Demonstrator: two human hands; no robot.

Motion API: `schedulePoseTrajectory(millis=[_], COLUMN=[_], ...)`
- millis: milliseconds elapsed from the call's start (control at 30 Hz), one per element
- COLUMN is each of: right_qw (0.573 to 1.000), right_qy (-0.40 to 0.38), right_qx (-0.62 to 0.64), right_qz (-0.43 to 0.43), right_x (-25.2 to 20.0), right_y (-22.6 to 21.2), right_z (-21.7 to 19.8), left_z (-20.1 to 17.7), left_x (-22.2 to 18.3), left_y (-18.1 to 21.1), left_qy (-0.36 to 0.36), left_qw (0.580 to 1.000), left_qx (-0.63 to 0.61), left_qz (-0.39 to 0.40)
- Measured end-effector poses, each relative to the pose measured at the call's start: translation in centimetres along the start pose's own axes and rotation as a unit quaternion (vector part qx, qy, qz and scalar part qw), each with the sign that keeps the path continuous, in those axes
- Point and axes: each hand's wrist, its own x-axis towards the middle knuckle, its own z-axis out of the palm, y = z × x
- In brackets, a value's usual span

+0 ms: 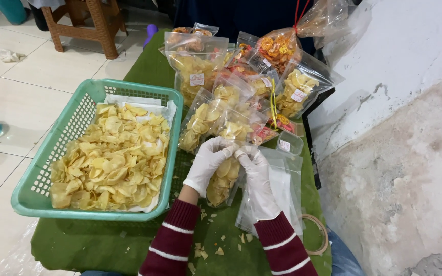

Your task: The person scoops potato chips from a green basket and places them into clear plastic bags. They then seal the bags and set them aside on the table. The process is repeated multiple times throughout the clip.

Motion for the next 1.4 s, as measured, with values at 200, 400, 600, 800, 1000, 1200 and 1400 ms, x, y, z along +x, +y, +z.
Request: schedulePoseTrajectory(millis=[200, 400, 600, 800, 1000, 1200, 1400], right_qw=[0.999, 0.999, 0.999, 0.999, 0.999, 0.999, 0.999], right_qy=[-0.023, -0.020, -0.018, -0.010, -0.021, -0.015, -0.009], right_qx=[0.014, 0.020, 0.028, 0.042, -0.006, 0.015, 0.031], right_qz=[-0.024, -0.025, -0.018, 0.000, -0.033, -0.030, -0.010], right_x=[1.4, 1.5, 2.0, 3.2, 2.7, 1.7, 3.5], right_y=[1.8, 1.8, 2.5, 4.1, 2.9, 1.8, 4.0], right_z=[-1.0, -1.1, -1.5, -2.4, -2.2, -1.8, -2.6], left_z=[-0.6, -0.4, -0.6, -0.4, -0.3, -1.0, -0.2], left_x=[1.2, 1.3, 0.7, -0.1, -0.6, -0.1, -0.8], left_y=[-1.7, -2.1, -1.0, 0.1, 1.6, 0.6, 1.3], left_qy=[-0.011, 0.001, 0.008, 0.010, 0.025, 0.036, 0.024], left_qw=[1.000, 1.000, 1.000, 1.000, 1.000, 0.999, 0.999], left_qx=[-0.001, -0.013, -0.004, 0.001, -0.012, -0.003, -0.024], left_qz=[-0.009, -0.021, -0.017, -0.022, -0.007, 0.004, 0.011])
